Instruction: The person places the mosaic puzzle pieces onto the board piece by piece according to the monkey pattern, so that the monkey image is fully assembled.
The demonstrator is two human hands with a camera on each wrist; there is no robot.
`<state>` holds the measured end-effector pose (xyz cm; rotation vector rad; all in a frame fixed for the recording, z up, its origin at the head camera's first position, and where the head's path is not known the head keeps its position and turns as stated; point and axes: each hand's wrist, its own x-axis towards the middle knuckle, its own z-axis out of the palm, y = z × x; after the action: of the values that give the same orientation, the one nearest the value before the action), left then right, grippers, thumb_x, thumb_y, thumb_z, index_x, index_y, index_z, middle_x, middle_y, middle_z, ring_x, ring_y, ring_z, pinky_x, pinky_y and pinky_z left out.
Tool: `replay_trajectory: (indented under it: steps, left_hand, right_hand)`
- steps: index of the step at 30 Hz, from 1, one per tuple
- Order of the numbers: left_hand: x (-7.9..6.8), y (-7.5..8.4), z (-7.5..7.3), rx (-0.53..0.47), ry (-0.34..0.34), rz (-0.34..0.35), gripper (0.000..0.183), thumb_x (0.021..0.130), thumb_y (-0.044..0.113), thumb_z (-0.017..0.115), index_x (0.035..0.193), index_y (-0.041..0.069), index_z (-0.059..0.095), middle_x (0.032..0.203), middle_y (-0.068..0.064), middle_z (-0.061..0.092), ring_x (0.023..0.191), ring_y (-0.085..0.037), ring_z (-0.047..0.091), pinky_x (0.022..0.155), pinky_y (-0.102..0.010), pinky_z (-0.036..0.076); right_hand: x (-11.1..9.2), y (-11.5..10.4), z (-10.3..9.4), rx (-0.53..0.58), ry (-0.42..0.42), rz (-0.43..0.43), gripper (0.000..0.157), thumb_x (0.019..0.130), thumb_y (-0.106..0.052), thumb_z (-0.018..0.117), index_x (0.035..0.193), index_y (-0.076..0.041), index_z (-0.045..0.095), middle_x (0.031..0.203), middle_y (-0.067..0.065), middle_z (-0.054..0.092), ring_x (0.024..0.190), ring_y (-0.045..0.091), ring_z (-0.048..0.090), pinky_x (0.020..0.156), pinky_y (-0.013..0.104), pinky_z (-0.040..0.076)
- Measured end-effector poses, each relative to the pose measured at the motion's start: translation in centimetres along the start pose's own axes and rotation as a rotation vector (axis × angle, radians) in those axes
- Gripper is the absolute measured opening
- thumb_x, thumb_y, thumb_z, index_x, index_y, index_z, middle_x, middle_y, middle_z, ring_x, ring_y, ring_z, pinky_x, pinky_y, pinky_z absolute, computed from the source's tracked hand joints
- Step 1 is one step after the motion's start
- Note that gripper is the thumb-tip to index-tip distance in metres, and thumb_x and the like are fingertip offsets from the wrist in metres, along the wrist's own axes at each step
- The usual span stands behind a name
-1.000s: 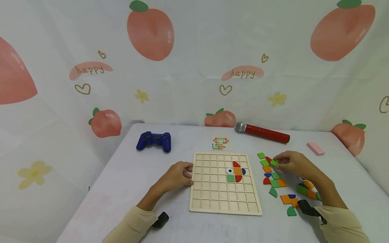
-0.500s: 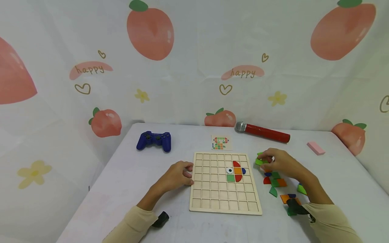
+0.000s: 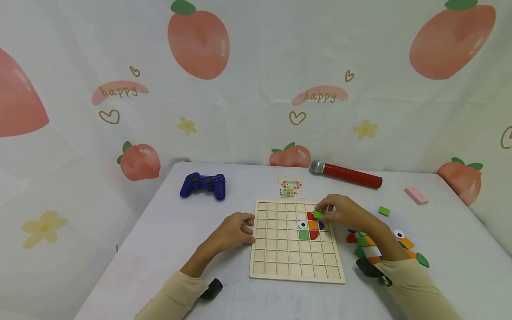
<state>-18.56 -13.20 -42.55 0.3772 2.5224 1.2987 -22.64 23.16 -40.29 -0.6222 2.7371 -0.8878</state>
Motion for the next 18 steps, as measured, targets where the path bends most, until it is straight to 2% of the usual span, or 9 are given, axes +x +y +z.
replay_trajectory:
  steps: [12,18]
  left_hand:
    - [0.0,0.1,0.0,-0.005,-0.001,0.005,0.069,0.081,-0.001,0.088,0.143,-0.010,0.058,0.126,-0.013,0.067,0.105,-0.021,0.070,0.089,-0.036,0.061]
    - [0.0,0.0,0.0,-0.001,-0.001,0.010,0.069,0.081,-0.001,0.088,0.143,-0.010,0.058,0.125,-0.013,0.067,0.105,-0.022,0.071,0.089,-0.036,0.062]
  right_hand:
    - [2.6,-1.1,1.4,-0.034,-0.045,-0.070,0.022,0.094,-0.017,0.080,0.115,-0.009,0.080,0.105,-0.001,0.071,0.098,0.018,0.061,0.088,0.038,0.054]
    - [3.2,-1.5,1.8,-0.047,-0.063,-0.094,0.021,0.093,-0.015,0.081,0.114,-0.010,0.080,0.104,-0.001,0.070,0.098,0.018,0.060,0.089,0.039,0.054]
